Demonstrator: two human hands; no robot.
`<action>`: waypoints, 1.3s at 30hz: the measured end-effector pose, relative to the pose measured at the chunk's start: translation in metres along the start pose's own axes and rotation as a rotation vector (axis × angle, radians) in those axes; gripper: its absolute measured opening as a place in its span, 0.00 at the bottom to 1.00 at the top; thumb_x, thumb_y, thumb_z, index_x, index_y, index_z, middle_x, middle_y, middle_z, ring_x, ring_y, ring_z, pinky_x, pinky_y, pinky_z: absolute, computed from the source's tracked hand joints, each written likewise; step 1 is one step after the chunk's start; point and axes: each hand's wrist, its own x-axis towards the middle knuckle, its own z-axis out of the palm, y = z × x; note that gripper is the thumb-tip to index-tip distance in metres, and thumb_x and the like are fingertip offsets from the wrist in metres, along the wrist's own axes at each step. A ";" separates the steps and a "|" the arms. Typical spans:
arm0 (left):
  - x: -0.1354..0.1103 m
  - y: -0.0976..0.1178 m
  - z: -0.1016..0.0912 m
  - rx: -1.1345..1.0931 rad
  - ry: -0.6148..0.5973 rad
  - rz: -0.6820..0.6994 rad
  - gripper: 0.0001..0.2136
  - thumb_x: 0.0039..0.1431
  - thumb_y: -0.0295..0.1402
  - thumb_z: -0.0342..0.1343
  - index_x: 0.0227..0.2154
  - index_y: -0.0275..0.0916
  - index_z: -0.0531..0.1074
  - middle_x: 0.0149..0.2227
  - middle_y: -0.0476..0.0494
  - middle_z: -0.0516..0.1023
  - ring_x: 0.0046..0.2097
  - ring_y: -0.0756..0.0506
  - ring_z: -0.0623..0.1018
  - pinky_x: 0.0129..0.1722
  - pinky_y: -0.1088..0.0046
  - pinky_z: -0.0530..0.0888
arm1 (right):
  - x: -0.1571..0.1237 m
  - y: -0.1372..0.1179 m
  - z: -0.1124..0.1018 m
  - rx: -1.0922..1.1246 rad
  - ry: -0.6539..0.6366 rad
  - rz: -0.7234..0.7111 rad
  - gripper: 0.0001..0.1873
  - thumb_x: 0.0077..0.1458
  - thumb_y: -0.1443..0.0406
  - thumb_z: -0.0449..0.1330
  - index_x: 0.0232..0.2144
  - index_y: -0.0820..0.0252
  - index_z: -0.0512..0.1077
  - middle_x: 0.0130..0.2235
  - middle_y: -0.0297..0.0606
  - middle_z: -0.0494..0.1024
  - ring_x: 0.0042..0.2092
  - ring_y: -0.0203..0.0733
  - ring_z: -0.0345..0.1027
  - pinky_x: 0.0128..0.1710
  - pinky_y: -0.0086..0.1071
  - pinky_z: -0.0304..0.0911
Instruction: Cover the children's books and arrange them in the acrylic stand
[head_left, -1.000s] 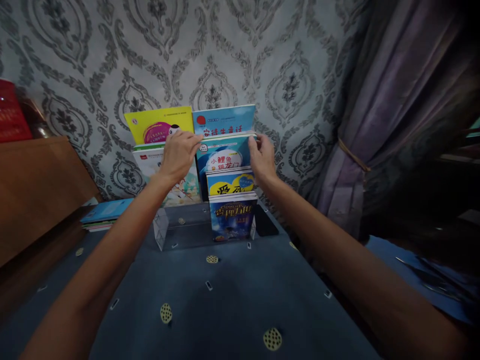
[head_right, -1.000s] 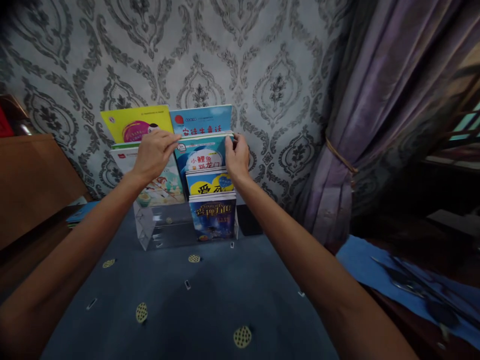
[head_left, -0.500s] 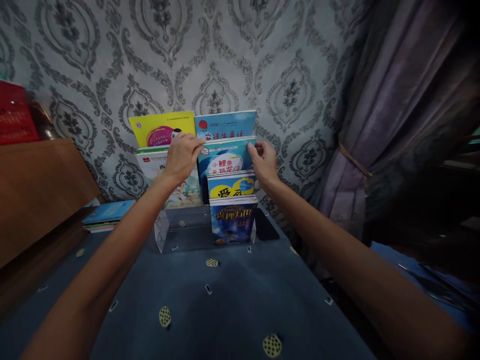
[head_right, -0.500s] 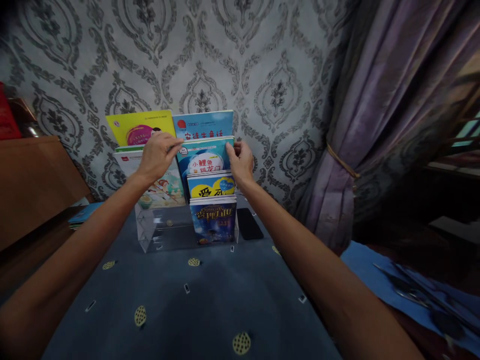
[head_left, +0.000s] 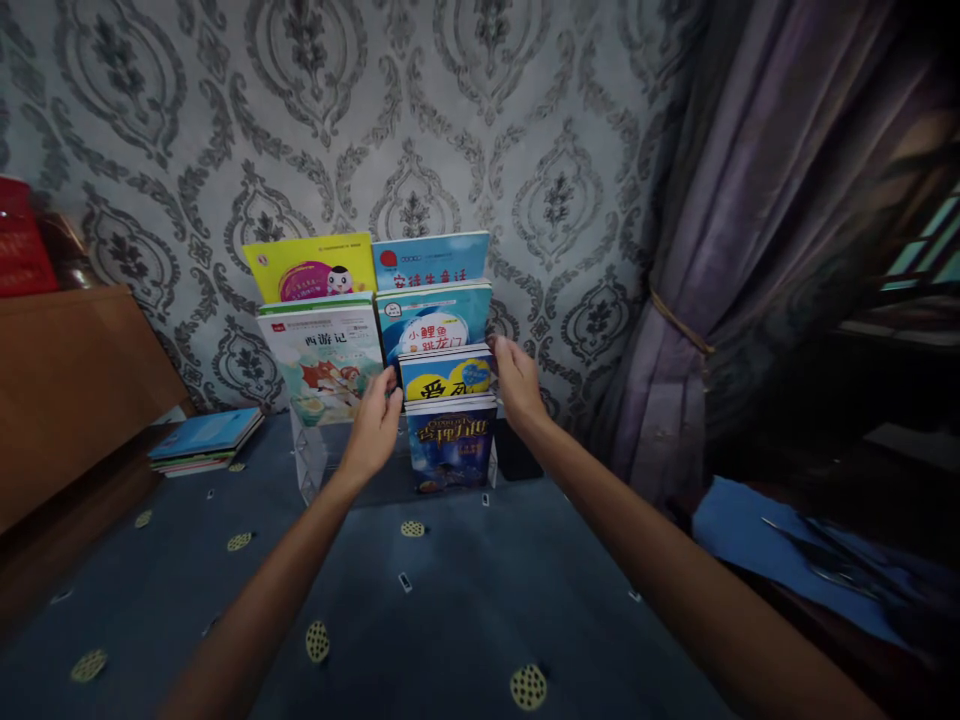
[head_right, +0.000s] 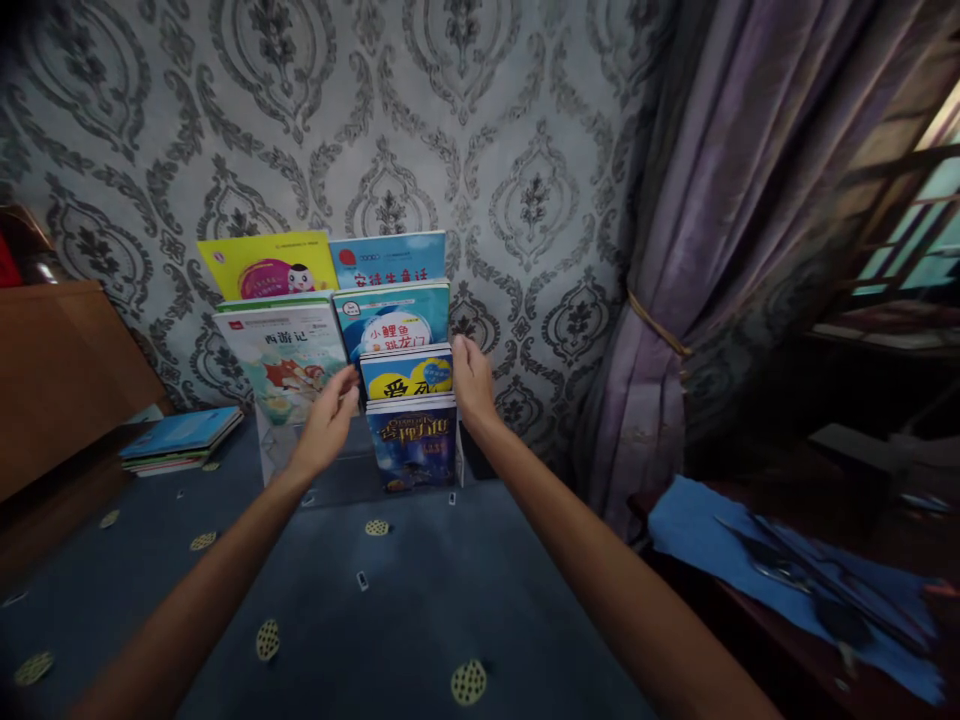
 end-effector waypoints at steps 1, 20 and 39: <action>0.001 -0.007 0.005 -0.059 -0.017 -0.047 0.20 0.70 0.36 0.45 0.61 0.38 0.66 0.60 0.33 0.73 0.61 0.39 0.74 0.63 0.52 0.69 | -0.008 0.000 0.001 0.000 -0.007 0.019 0.33 0.61 0.37 0.48 0.43 0.56 0.76 0.41 0.40 0.81 0.47 0.51 0.74 0.49 0.44 0.70; 0.003 -0.016 0.017 -0.156 0.017 -0.119 0.30 0.68 0.37 0.50 0.70 0.39 0.51 0.63 0.31 0.69 0.64 0.38 0.70 0.65 0.51 0.65 | 0.002 -0.014 0.001 -0.063 -0.034 -0.038 0.34 0.60 0.42 0.54 0.59 0.57 0.69 0.60 0.50 0.74 0.62 0.57 0.67 0.63 0.52 0.61; 0.013 -0.030 0.018 -0.118 0.054 -0.168 0.26 0.65 0.39 0.53 0.64 0.39 0.61 0.56 0.33 0.74 0.56 0.39 0.76 0.59 0.54 0.71 | 0.096 -0.050 -0.012 -0.025 -0.336 -0.060 0.28 0.42 0.52 0.74 0.44 0.57 0.74 0.33 0.36 0.80 0.37 0.47 0.75 0.42 0.46 0.74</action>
